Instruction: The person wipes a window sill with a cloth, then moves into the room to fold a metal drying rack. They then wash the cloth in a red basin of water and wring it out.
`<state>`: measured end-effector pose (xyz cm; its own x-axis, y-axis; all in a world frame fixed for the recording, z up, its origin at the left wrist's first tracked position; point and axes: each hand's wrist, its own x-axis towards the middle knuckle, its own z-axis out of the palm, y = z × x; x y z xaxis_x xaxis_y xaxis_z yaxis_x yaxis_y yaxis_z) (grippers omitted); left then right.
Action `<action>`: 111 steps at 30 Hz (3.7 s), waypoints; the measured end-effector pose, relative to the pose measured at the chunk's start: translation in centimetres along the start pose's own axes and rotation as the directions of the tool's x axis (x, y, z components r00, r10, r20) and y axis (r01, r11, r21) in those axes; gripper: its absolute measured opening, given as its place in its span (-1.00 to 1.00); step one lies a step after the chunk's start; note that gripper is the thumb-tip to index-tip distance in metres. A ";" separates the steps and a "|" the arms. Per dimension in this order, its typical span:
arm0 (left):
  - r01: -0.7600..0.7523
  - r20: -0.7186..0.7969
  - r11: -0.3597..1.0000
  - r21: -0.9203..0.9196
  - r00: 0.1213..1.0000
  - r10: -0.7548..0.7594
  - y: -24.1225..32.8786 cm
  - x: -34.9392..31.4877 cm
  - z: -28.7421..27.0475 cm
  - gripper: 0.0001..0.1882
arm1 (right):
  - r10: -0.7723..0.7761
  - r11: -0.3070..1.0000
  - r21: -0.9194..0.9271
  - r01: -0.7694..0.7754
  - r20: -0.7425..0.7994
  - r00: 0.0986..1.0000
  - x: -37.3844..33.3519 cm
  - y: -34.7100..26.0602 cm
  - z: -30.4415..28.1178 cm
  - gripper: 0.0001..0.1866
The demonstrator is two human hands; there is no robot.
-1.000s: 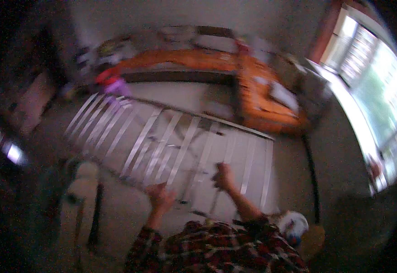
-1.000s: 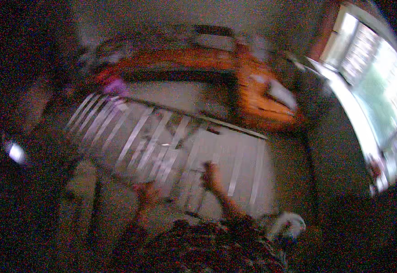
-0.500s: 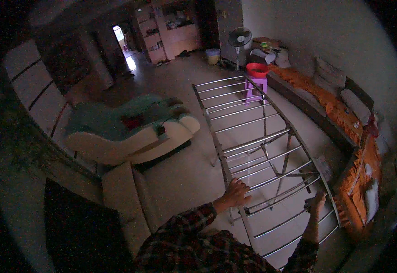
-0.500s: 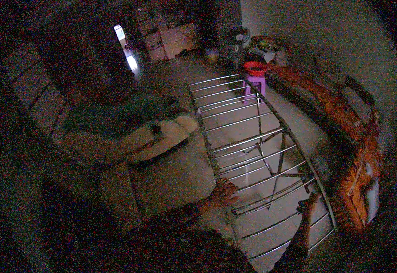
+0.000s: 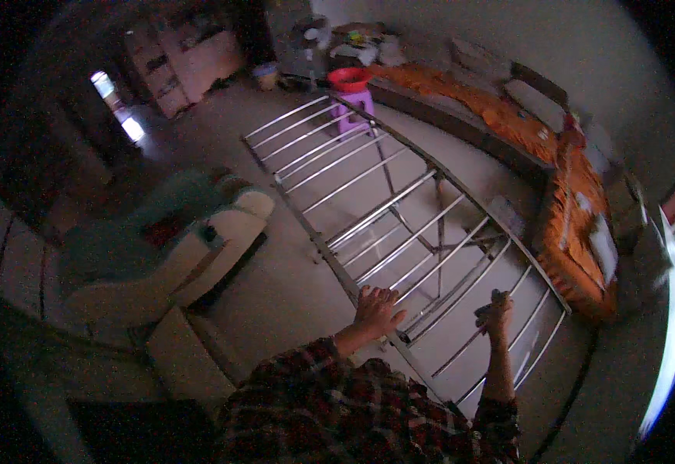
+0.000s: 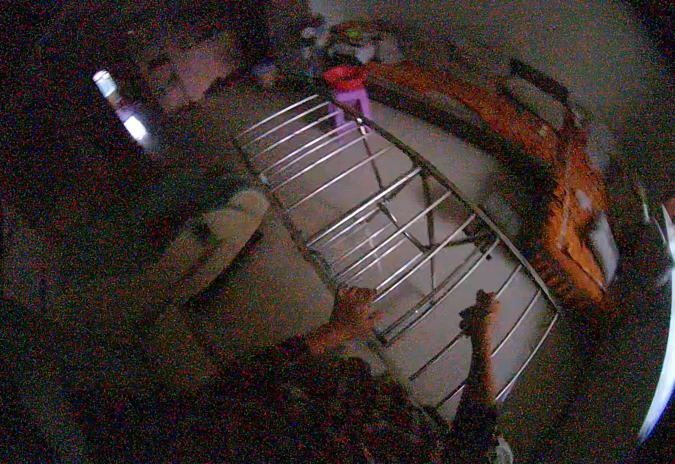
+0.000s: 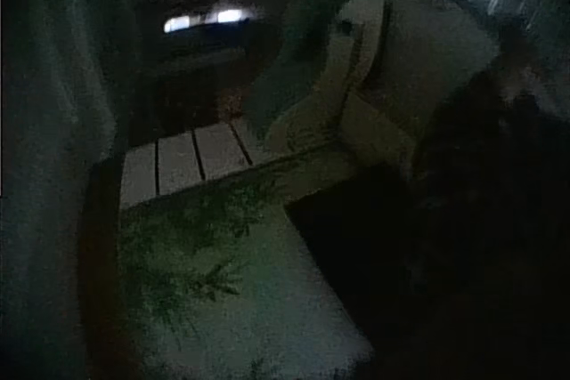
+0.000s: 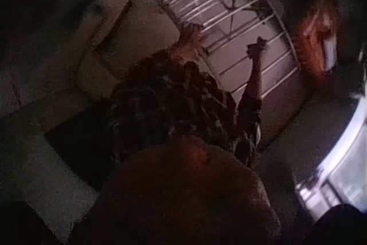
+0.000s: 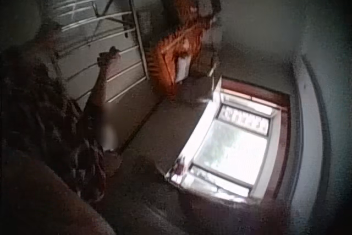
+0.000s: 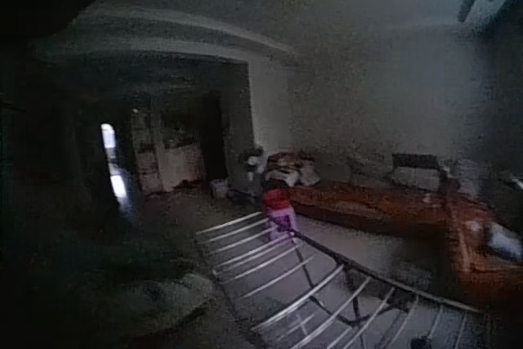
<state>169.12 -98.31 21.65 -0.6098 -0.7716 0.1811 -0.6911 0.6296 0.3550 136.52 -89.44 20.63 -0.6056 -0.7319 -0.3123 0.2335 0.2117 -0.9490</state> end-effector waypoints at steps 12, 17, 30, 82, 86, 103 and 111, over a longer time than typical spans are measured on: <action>0.224 -0.401 0.955 -0.195 0.870 -0.287 -18.9 5.6 0.4 -0.04 | 0.181 0.951 0.288 -0.110 -0.233 0.956 -9.2 0.4 7.4 -0.64; 0.383 -0.414 0.740 -0.553 0.645 -0.642 -29.0 10.2 3.8 -0.04 | 0.028 0.995 0.100 0.002 -0.295 0.955 -10.2 -0.3 8.6 -0.74; 0.254 0.228 -0.069 -0.965 0.675 -0.702 -31.2 11.1 5.8 -0.27 | -0.019 0.998 0.053 0.045 -0.421 0.907 -10.0 0.3 6.1 -0.66; -0.134 -0.190 0.991 0.015 0.973 0.134 -23.0 6.9 -5.6 -0.39 | 0.255 0.967 0.018 -0.254 -0.082 0.963 -26.7 10.6 9.8 -0.75; -0.288 -0.036 0.943 0.166 0.954 0.298 -24.3 9.2 -3.5 -0.46 | 0.408 0.840 0.400 -0.367 -0.022 0.913 -21.4 18.0 15.5 -0.73; -0.231 0.150 0.972 0.053 0.964 0.221 -23.4 8.4 -5.4 -0.65 | 0.372 0.900 0.330 -0.284 -0.245 0.895 -0.8 44.8 26.7 -0.56; -0.325 0.086 0.946 0.005 0.942 0.323 -23.2 9.1 -4.8 -0.61 | 0.492 0.837 0.418 -0.353 -0.295 0.819 1.6 42.7 25.6 -0.64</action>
<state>181.46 -120.40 19.51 -0.8315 -0.5157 0.2065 -0.4573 0.8465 0.2727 165.01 -98.20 -19.31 -0.6052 -0.3044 -0.7356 0.7271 0.1649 -0.6664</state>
